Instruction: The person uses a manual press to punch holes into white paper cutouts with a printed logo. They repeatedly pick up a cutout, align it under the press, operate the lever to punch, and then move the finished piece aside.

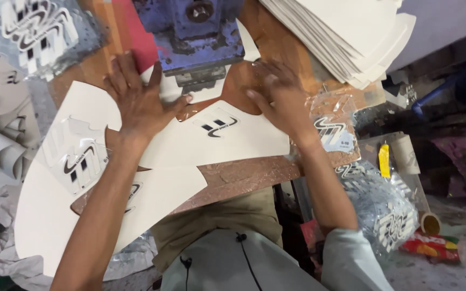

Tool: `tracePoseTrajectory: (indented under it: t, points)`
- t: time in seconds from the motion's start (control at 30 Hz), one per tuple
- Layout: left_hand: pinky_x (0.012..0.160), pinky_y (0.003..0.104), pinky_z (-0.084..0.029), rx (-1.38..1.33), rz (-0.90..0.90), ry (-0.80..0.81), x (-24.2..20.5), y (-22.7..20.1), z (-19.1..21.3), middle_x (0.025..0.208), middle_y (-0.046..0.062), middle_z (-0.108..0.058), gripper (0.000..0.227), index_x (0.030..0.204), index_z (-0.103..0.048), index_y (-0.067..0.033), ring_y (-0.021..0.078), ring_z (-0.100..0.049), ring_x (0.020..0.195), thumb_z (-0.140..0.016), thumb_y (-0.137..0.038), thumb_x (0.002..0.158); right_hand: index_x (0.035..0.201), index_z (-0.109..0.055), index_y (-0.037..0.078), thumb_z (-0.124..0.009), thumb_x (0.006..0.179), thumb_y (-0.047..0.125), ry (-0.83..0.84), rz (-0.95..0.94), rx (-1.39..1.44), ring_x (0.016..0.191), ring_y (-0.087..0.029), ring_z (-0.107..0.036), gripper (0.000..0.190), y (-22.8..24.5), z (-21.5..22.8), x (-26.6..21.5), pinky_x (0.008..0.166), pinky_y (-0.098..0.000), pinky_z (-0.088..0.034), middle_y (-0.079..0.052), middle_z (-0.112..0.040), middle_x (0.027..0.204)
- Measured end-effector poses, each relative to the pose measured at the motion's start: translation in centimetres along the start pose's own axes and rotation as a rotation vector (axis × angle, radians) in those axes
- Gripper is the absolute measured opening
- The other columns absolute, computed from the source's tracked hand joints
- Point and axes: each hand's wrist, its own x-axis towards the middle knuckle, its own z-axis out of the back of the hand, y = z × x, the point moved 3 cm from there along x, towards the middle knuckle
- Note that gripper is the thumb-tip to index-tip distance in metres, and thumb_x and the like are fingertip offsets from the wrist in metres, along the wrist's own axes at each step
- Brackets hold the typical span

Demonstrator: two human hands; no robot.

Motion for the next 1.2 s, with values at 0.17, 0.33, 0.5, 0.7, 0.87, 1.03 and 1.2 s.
tracePoseTrajectory:
  t: [0.17,0.33,0.5,0.7,0.87,1.03,1.2]
  points:
    - [0.115,0.066,-0.024,-0.083,-0.058,0.004,-5.6,-2.6,-0.2,0.16,0.021,-0.036,0.063,0.15,-0.062,-0.0126,0.0452,-0.028,0.147,-0.065,-0.052,0.1,0.113,-0.065,-0.008,-0.096,0.082,0.022,-0.228,-0.559,-0.194,0.098,-0.034,-0.067,0.053,-8.1,5.9,-16.2,0.084,-0.0434,-0.054,-0.028,-0.069,0.126]
    - [0.12,0.061,-0.025,-0.189,-0.086,0.116,-6.1,-2.0,0.6,0.165,0.018,-0.033,0.07,0.156,-0.053,-0.0132,0.0426,-0.027,0.152,-0.062,-0.056,0.1,0.104,-0.074,-0.007,-0.074,0.112,0.017,-0.112,-0.761,0.003,0.062,-0.012,-0.06,0.025,-9.3,12.1,-20.1,0.058,-0.0285,-0.047,-0.014,-0.068,0.073]
    - [0.119,0.064,-0.019,-0.185,-0.12,0.05,-7.3,-2.3,0.5,0.164,0.021,-0.03,0.077,0.155,-0.048,-0.0145,0.0473,-0.023,0.15,-0.064,-0.06,0.096,0.118,-0.07,-0.001,-0.072,0.096,0.002,0.008,-0.63,0.632,0.058,-0.003,-0.055,0.022,3.2,12.3,-8.8,0.048,-0.0192,-0.041,0.0,-0.066,0.077]
    - [0.129,0.061,-0.017,-0.214,-0.186,-0.146,-8.6,-1.5,-1.7,0.17,0.017,-0.025,0.067,0.157,-0.049,-0.0255,0.0419,-0.02,0.159,-0.061,-0.048,0.096,0.131,-0.065,0.002,-0.064,0.102,0.013,0.5,-0.297,1.099,0.068,-0.009,-0.07,0.031,8.2,-5.2,0.1,0.054,-0.0233,-0.06,-0.003,-0.072,0.094]
    - [0.124,0.064,-0.012,-0.234,-0.119,-0.048,-8.0,-2.4,-0.2,0.168,0.02,-0.023,0.067,0.157,-0.051,-0.0203,0.0434,-0.014,0.156,-0.059,-0.059,0.103,0.128,-0.067,-0.004,-0.065,0.099,0.002,0.333,-0.541,1.171,0.07,-0.015,-0.073,0.03,4.5,-9.0,0.9,0.06,-0.0272,-0.065,-0.011,-0.075,0.09]
    - [0.125,0.062,-0.011,-0.238,-0.123,-0.072,-7.9,-2.4,-0.5,0.167,0.02,-0.028,0.067,0.152,-0.054,-0.0165,0.0429,-0.018,0.155,-0.06,-0.061,0.102,0.122,-0.062,-0.007,-0.063,0.096,-0.002,0.022,-0.61,1.106,0.073,-0.017,-0.078,0.026,-1.0,-9.8,3.5,0.062,-0.0277,-0.065,-0.011,-0.076,0.091]
    - [0.12,0.058,-0.021,-0.281,-0.052,0.014,-6.9,-1.3,0.3,0.157,0.016,-0.04,0.078,0.143,-0.055,-0.0087,0.0389,-0.03,0.15,-0.068,-0.065,0.09,0.123,-0.059,-0.007,-0.061,0.095,-0.002,0.076,-0.645,1.036,0.068,-0.016,-0.074,0.028,-0.4,-8.7,3.5,0.053,-0.0263,-0.062,-0.011,-0.073,0.084]
